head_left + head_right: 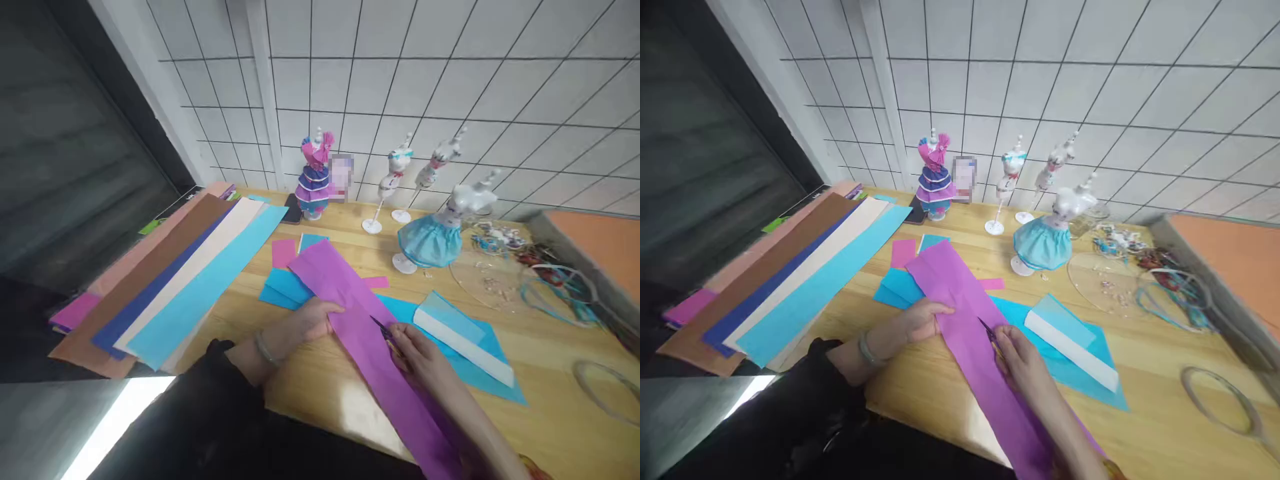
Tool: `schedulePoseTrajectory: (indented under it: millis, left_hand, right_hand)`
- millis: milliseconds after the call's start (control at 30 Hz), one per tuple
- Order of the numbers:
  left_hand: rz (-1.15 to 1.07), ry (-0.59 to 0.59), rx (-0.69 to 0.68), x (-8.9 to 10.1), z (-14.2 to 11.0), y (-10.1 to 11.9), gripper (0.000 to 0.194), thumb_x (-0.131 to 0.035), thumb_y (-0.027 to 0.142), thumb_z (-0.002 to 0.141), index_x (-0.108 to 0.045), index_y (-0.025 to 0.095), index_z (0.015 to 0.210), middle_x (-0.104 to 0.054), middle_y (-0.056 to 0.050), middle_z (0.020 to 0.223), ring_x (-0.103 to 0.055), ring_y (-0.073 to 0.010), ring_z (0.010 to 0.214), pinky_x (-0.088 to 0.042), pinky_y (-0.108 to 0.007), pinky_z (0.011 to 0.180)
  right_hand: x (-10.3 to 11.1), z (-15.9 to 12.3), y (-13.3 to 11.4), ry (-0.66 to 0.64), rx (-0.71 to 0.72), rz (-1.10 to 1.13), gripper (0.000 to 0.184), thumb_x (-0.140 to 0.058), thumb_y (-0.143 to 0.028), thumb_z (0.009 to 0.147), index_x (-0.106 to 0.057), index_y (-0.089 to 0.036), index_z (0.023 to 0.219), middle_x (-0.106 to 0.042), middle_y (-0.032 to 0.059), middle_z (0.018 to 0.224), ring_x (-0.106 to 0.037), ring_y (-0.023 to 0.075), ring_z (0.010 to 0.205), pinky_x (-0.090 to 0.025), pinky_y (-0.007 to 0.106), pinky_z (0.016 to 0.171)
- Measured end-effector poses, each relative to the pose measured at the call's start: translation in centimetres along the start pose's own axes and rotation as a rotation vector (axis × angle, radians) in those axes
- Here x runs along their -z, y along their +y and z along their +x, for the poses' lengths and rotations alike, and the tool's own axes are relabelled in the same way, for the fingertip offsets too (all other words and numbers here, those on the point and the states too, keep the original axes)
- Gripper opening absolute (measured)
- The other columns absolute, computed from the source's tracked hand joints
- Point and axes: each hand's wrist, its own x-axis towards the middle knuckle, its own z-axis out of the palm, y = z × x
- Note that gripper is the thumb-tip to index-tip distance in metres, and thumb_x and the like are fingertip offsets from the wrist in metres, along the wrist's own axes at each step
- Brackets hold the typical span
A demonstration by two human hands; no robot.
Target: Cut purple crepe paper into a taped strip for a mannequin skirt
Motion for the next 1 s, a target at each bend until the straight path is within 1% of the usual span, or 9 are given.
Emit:
schedulePoseTrajectory:
  millis: [167, 267, 367, 533, 600, 700, 833, 900, 1000]
  left_hand:
    - [0.024, -0.043, -0.044, 0.7, 0.2, -0.4, 0.032, -0.059, 0.002, 0.068, -0.063, 0.010, 0.099, -0.069, -0.008, 0.094, -0.061, -0.0226, 0.096, -0.041, -0.040, 0.095]
    - [0.037, -0.071, -0.060, 1.0, 0.4, -0.5, 0.034, -0.062, 0.005, 0.068, -0.063, 0.013, 0.101, -0.068, -0.008, 0.097, -0.062, -0.0230, 0.097, -0.043, -0.040, 0.093]
    - [0.029, -0.084, -0.065, 1.0, 0.4, -0.6, 0.036, -0.062, 0.004, 0.067, -0.062, 0.012, 0.102, -0.068, -0.009, 0.099, -0.062, -0.0224, 0.098, -0.042, -0.039, 0.095]
    - [0.012, -0.072, -0.052, 0.9, 0.3, -0.5, 0.036, -0.061, 0.002, 0.067, -0.062, 0.011, 0.101, -0.068, -0.009, 0.097, -0.062, -0.0217, 0.096, -0.042, -0.039, 0.095]
    - [0.010, -0.069, -0.056, 0.8, 0.2, -0.4, 0.035, -0.060, 0.002, 0.068, -0.062, 0.011, 0.101, -0.068, -0.009, 0.097, -0.062, -0.0224, 0.097, -0.042, -0.038, 0.095]
    - [0.008, -0.078, -0.058, 0.7, 0.1, -0.3, 0.035, -0.059, 0.002, 0.068, -0.063, 0.011, 0.101, -0.068, -0.009, 0.097, -0.061, -0.0233, 0.099, -0.042, -0.037, 0.095]
    - [0.014, -0.068, -0.053, 0.7, 0.2, -0.3, 0.034, -0.059, 0.001, 0.067, -0.063, 0.010, 0.099, -0.069, -0.010, 0.094, -0.063, -0.0223, 0.095, -0.043, -0.039, 0.094]
    - [0.011, -0.067, -0.058, 0.7, 0.3, -0.4, 0.036, -0.059, 0.001, 0.067, -0.062, 0.010, 0.101, -0.069, -0.010, 0.095, -0.063, -0.0213, 0.096, -0.043, -0.038, 0.095]
    - [0.009, -0.069, -0.046, 0.8, 0.3, -0.4, 0.035, -0.059, 0.001, 0.067, -0.062, 0.010, 0.101, -0.069, -0.011, 0.097, -0.063, -0.0211, 0.096, -0.043, -0.037, 0.094]
  right_hand:
    - [-0.7, -0.5, -0.7, 0.048, 0.012, 0.024, 0.041, -0.055, -0.061, 0.074, -0.054, -0.021, 0.082, -0.044, -0.0029, 0.061, -0.036, 0.0083, 0.048, -0.028, 0.021, 0.041]
    - [-0.9, -0.5, -1.2, 0.057, 0.032, 0.015, 0.041, -0.056, -0.061, 0.073, -0.056, -0.021, 0.081, -0.047, -0.0007, 0.062, -0.039, 0.0098, 0.049, -0.030, 0.022, 0.041]
    - [-1.1, -0.3, -1.6, 0.060, 0.042, 0.026, 0.041, -0.057, -0.062, 0.071, -0.056, -0.021, 0.079, -0.050, 0.0008, 0.065, -0.041, 0.0100, 0.051, -0.032, 0.022, 0.043]
    - [-1.3, 0.3, -1.7, 0.053, -0.043, 0.063, 0.046, -0.061, -0.064, 0.067, -0.056, -0.021, 0.083, -0.050, 0.0000, 0.068, -0.040, 0.0090, 0.053, -0.031, 0.021, 0.043]
    - [-1.4, 0.5, -1.5, 0.043, -0.050, 0.099, 0.047, -0.061, -0.064, 0.066, -0.056, -0.021, 0.084, -0.050, -0.0001, 0.067, -0.040, 0.0092, 0.052, -0.031, 0.022, 0.043]
    - [-1.5, 0.5, -1.5, 0.035, -0.038, 0.121, 0.046, -0.060, -0.064, 0.067, -0.055, -0.021, 0.083, -0.049, -0.0006, 0.066, -0.039, 0.0087, 0.049, -0.031, 0.022, 0.042]
    - [-1.5, 0.4, -1.9, 0.038, -0.046, 0.089, 0.049, -0.061, -0.066, 0.065, -0.054, -0.021, 0.082, -0.043, -0.0042, 0.062, -0.032, 0.0064, 0.046, -0.024, 0.021, 0.040]
    - [-1.5, 0.3, -2.0, 0.036, -0.051, 0.073, 0.051, -0.061, -0.067, 0.064, -0.053, -0.020, 0.082, -0.040, -0.0056, 0.061, -0.030, 0.0056, 0.045, -0.023, 0.021, 0.040]
    - [-1.3, 0.3, -1.8, 0.014, -0.038, 0.057, 0.052, -0.059, -0.067, 0.066, -0.050, -0.020, 0.085, -0.037, -0.0073, 0.061, -0.029, 0.0045, 0.045, -0.023, 0.020, 0.041]
